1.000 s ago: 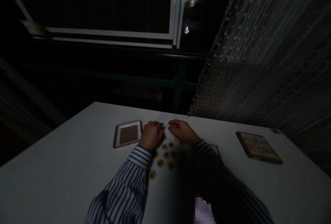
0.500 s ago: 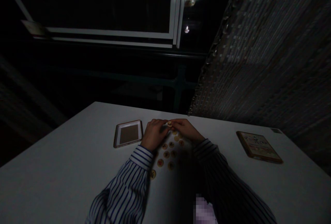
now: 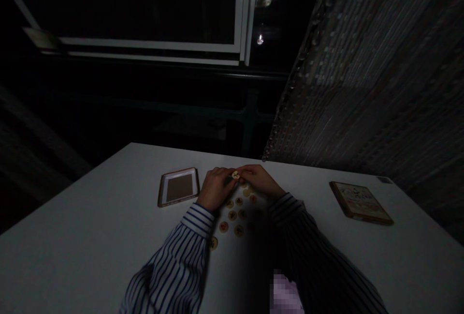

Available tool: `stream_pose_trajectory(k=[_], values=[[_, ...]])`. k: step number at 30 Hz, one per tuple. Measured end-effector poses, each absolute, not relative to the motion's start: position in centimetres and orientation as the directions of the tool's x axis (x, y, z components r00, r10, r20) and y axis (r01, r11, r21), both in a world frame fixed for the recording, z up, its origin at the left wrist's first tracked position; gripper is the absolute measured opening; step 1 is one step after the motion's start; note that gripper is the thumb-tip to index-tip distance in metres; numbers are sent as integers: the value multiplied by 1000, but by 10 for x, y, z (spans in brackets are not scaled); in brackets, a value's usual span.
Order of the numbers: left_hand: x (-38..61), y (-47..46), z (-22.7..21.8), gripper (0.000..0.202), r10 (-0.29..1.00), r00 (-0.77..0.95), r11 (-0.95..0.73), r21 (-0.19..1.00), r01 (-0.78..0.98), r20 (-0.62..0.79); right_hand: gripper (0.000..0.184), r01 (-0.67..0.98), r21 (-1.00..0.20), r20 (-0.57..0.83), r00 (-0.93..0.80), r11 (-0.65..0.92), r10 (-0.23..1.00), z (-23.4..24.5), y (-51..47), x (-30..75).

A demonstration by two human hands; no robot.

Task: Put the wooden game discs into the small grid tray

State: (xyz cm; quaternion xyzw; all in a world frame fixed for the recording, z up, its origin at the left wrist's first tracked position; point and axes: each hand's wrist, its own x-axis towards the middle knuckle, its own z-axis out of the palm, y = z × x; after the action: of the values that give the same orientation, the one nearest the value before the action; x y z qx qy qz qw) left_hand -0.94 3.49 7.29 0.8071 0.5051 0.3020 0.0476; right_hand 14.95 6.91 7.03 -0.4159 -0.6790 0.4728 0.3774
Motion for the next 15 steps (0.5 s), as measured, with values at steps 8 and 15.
stream_pose_trajectory(k=[8,15], values=[[-8,36,71,27,861,316,-471,388,792,399,25,290,-927,112,-389,236,914,65,72,151],[-8,39,60,27,865,375,-466,259,846,332,25,624,-710,202,-265,327,943,66,78,164]])
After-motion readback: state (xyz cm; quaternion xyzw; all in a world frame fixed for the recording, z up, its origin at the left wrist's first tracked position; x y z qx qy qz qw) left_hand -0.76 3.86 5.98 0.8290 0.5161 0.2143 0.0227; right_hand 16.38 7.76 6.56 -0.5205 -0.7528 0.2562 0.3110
